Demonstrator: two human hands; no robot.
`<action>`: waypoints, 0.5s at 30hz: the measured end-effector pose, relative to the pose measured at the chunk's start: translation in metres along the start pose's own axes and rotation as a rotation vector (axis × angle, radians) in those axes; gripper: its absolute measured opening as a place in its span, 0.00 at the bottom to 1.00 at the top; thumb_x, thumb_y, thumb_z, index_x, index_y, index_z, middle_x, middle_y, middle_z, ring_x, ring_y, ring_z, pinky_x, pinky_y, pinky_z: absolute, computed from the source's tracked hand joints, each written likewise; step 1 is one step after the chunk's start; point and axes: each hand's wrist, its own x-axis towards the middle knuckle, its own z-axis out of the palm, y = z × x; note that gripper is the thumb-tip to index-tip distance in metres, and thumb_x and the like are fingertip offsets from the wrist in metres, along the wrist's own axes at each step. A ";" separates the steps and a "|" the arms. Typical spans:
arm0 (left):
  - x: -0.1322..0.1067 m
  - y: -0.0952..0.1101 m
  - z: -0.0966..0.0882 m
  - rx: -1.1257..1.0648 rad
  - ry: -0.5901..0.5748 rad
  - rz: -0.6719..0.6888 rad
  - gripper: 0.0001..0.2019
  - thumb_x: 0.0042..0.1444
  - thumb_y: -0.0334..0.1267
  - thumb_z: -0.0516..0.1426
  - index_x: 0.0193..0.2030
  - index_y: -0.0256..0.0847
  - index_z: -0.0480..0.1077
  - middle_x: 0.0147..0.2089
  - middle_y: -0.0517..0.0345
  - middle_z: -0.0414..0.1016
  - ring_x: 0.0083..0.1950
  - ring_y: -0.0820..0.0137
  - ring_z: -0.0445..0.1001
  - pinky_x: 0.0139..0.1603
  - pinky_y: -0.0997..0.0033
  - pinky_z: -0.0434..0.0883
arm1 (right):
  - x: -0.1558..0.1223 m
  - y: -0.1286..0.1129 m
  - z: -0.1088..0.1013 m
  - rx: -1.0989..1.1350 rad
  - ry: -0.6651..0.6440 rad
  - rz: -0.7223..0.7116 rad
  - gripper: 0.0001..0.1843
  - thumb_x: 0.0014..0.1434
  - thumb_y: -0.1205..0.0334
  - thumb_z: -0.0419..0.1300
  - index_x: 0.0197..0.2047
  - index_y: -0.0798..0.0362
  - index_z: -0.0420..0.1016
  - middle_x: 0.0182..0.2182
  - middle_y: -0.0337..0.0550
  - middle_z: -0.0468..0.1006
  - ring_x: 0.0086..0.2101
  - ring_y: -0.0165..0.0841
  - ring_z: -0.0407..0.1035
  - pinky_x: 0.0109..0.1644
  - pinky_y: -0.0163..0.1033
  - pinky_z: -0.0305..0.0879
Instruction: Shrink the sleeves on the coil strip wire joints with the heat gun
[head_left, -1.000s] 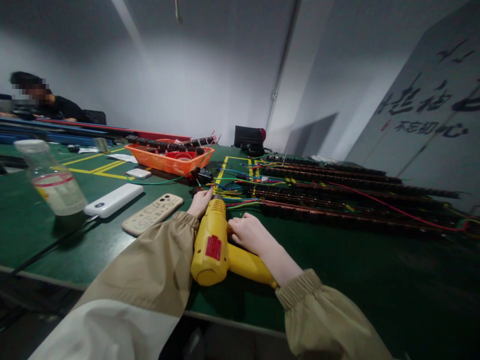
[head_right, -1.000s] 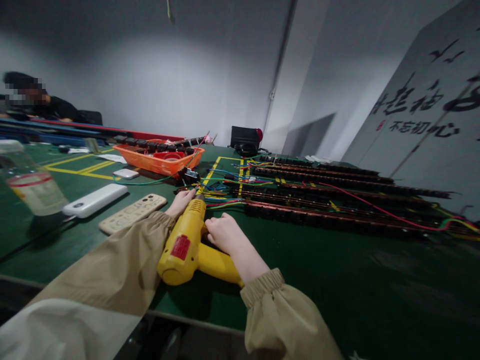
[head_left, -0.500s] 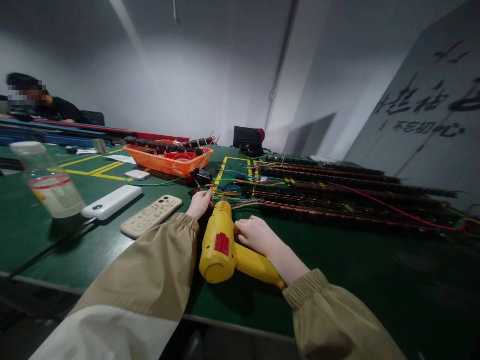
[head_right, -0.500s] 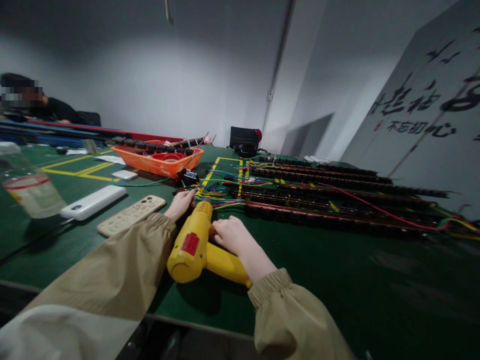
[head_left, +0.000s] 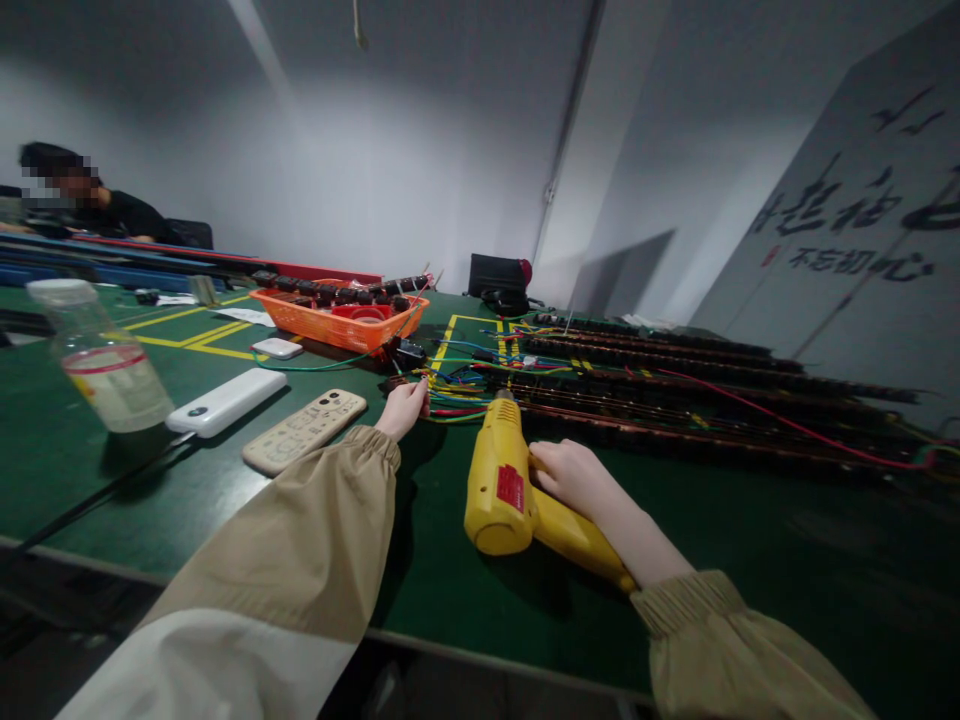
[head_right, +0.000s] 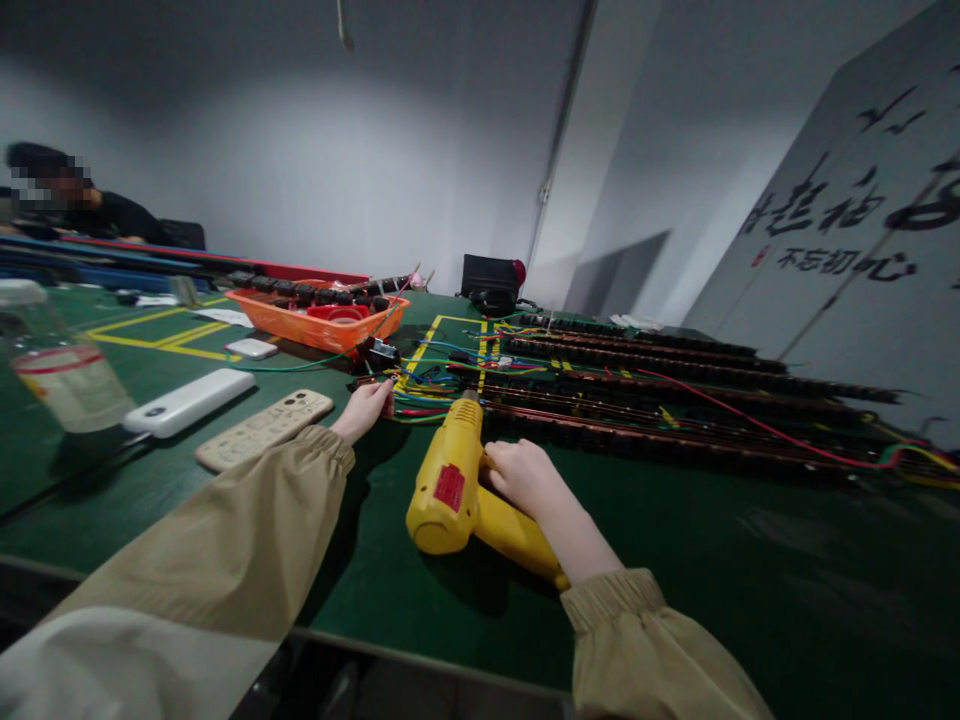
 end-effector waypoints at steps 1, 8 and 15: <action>0.000 0.001 0.000 -0.003 -0.002 -0.002 0.21 0.59 0.48 0.47 0.21 0.38 0.64 0.17 0.58 0.67 0.22 0.72 0.66 0.28 0.72 0.62 | -0.001 0.001 0.000 -0.006 0.002 0.003 0.13 0.63 0.56 0.56 0.45 0.56 0.71 0.42 0.43 0.74 0.41 0.32 0.70 0.48 0.46 0.68; -0.002 0.005 -0.001 0.016 -0.003 0.007 0.22 0.59 0.49 0.47 0.19 0.38 0.64 0.17 0.57 0.67 0.23 0.71 0.65 0.28 0.71 0.62 | 0.006 -0.012 0.001 -0.020 0.027 -0.067 0.12 0.63 0.56 0.56 0.44 0.56 0.71 0.41 0.42 0.74 0.40 0.31 0.70 0.47 0.45 0.68; -0.003 0.008 -0.003 0.073 0.025 -0.001 0.22 0.56 0.49 0.48 0.16 0.39 0.62 0.17 0.59 0.63 0.24 0.72 0.62 0.30 0.71 0.58 | 0.028 -0.058 -0.008 -0.005 0.080 -0.197 0.13 0.63 0.55 0.56 0.44 0.57 0.71 0.41 0.42 0.74 0.41 0.32 0.70 0.49 0.47 0.66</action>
